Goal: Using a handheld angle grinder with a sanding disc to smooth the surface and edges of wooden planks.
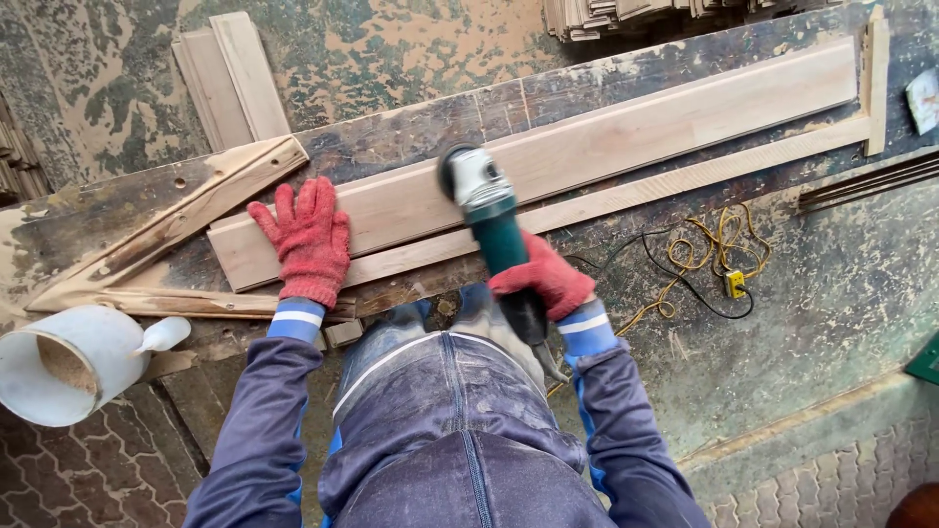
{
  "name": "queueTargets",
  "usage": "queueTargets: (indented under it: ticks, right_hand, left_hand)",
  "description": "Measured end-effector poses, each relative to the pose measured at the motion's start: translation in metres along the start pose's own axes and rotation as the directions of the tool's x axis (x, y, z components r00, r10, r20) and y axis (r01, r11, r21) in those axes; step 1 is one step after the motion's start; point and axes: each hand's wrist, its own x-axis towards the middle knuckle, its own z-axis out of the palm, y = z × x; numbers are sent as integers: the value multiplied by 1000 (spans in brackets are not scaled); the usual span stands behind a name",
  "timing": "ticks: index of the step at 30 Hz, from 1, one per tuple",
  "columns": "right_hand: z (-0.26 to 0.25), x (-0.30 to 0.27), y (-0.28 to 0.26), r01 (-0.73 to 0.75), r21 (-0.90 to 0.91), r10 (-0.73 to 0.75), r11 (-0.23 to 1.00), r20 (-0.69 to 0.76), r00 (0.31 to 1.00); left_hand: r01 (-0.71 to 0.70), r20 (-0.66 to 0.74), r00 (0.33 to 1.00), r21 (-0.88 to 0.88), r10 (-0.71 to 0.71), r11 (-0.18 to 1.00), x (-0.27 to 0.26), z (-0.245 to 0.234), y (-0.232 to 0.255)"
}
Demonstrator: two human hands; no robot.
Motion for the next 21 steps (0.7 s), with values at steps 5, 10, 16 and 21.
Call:
queueTargets:
  ticks: [5, 10, 16, 21]
  right_hand:
    - [-103, -17, -26, 47, 182, -20, 982, -148, 989]
    - [-202, -23, -43, 137, 221, -101, 966, -169, 980]
    - [-228, -27, -43, 116, 208, -94, 971, -113, 989]
    - [-152, -18, -27, 65, 168, -49, 984, -99, 994]
  left_hand:
    - [-68, -106, 992, 11, 69, 998, 0, 12, -7]
    - [-82, -150, 985, -1, 81, 997, -1, 22, -13]
    - [-65, -161, 984, 58, 74, 996, 1, 29, -18]
    - [-49, -189, 980, 59, 60, 997, 0, 35, -24]
